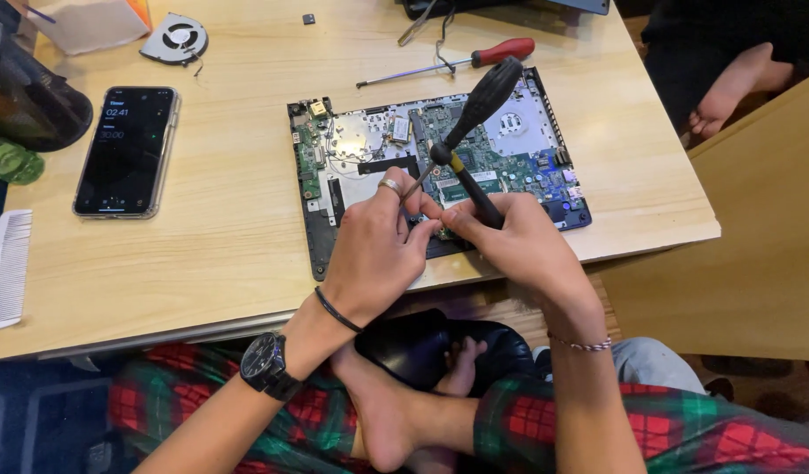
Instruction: Disassembling and cleaning the internal components of a laptop using a screwdriver and a brush.
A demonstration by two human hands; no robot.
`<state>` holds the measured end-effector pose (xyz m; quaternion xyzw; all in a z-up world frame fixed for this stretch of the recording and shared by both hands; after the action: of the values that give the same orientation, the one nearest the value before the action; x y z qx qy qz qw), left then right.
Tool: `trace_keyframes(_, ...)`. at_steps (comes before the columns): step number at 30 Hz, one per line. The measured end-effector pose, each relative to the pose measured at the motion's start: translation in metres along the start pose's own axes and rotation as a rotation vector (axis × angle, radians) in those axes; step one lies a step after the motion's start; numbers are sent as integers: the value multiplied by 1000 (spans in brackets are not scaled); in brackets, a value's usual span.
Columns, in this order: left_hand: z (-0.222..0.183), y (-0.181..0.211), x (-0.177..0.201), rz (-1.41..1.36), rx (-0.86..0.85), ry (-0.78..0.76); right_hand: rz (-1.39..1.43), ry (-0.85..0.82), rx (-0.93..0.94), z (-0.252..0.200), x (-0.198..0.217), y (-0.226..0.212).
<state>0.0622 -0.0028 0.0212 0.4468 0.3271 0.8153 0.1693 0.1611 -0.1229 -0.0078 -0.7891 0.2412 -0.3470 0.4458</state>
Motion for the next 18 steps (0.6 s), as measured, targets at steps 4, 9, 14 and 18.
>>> trace_keyframes(4, -2, -1, -1, 5, -18, 5, -18, -34, 21, 1, -2, 0)
trace_keyframes(9, -4, -9, -5, -21, -10, 16, -19, -30, 6, 1, -2, 2)
trace_keyframes(14, -3, -3, 6, 8, -7, 40, -15, -5, 0, 2, 1, 3)
trace_keyframes(18, 1, -3, 4, 224, 75, -82, 38, 47, 16, -3, 5, -9)
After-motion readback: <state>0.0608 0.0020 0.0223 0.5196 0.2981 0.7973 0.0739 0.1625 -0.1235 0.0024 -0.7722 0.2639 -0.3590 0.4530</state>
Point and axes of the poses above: each hand's wrist, its own z-axis towards the middle knuckle, its own x-axis out of the back of the hand, y = z × x, the point moved 10 cm from there along z, towards the middle knuckle, and after that the axes turned 11 degrees about z, right-handed, at the moved point
